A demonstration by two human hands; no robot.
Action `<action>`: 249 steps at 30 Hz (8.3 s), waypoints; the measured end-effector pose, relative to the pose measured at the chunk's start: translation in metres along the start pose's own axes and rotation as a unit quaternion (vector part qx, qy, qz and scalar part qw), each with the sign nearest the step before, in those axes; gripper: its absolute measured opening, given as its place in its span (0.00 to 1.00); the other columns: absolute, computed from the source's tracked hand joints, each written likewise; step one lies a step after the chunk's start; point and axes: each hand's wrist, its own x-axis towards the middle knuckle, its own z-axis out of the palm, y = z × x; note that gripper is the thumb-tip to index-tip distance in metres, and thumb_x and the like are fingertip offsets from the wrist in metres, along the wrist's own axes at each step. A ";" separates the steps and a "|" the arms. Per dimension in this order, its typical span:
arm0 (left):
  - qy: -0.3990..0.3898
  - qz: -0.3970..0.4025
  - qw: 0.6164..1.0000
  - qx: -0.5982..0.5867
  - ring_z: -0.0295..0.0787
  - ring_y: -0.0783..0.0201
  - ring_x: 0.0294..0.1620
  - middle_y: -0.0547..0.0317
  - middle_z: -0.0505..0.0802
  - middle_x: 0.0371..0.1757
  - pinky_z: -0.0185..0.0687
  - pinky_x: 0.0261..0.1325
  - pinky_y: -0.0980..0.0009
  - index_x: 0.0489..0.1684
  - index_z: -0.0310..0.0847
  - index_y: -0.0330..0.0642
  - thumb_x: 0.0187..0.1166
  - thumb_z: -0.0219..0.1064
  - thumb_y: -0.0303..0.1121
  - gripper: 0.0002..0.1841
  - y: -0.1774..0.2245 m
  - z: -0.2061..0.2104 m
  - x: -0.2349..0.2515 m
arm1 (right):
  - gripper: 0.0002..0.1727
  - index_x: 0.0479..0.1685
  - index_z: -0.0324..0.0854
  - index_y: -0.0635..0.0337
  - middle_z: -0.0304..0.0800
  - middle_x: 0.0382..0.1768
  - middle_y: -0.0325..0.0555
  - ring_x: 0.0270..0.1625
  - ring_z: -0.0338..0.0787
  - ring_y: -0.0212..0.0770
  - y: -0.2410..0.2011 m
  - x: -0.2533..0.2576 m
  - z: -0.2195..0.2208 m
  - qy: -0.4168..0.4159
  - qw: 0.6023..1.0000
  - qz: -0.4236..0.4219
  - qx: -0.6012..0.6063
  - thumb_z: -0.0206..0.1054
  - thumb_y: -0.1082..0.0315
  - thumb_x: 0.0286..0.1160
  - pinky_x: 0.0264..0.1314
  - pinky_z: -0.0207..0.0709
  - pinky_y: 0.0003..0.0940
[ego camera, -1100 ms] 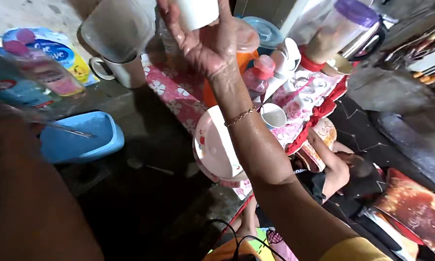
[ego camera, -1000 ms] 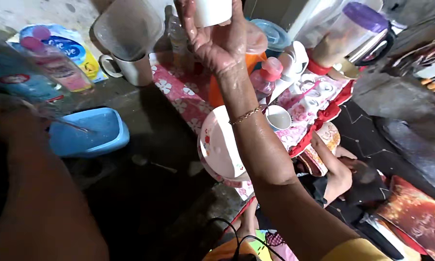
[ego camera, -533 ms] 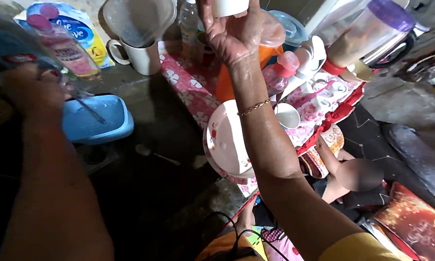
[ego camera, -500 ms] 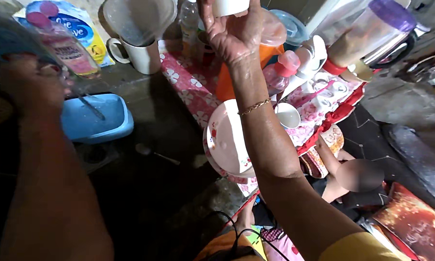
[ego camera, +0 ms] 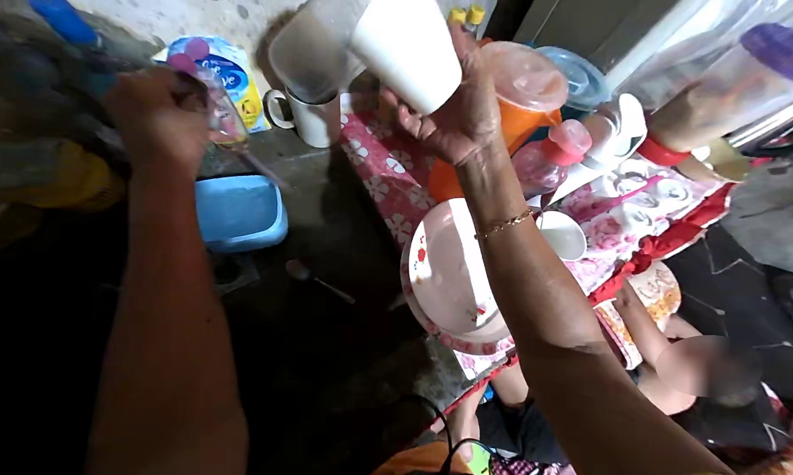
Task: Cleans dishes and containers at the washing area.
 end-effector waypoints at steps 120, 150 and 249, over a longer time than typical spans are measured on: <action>-0.182 -0.203 0.961 -0.041 0.83 0.29 0.67 0.25 0.88 0.60 0.72 0.69 0.28 0.63 0.82 0.26 0.72 0.78 0.33 0.24 -0.046 0.044 -0.082 | 0.18 0.65 0.86 0.64 0.93 0.56 0.57 0.53 0.95 0.52 0.022 -0.122 -0.050 -0.156 0.660 -0.072 -0.731 0.69 0.64 0.82 0.59 0.86 0.51; -0.052 -0.366 0.891 -0.264 0.77 0.40 0.74 0.32 0.79 0.75 0.73 0.72 0.39 0.77 0.70 0.29 0.87 0.58 0.36 0.24 -0.068 -0.009 -0.021 | 0.30 0.84 0.67 0.61 0.75 0.80 0.62 0.76 0.81 0.62 0.241 -0.036 0.048 -0.112 0.558 0.241 -0.786 0.63 0.59 0.86 0.71 0.77 0.61; 0.039 -0.219 0.973 -0.067 0.77 0.43 0.79 0.36 0.85 0.73 0.66 0.83 0.48 0.71 0.82 0.33 0.78 0.54 0.15 0.23 -0.077 -0.044 -0.021 | 0.30 0.37 0.76 0.45 0.71 0.17 0.30 0.10 0.60 0.23 0.254 0.027 0.091 -0.075 0.950 0.255 -0.165 0.45 0.30 0.85 0.10 0.54 0.17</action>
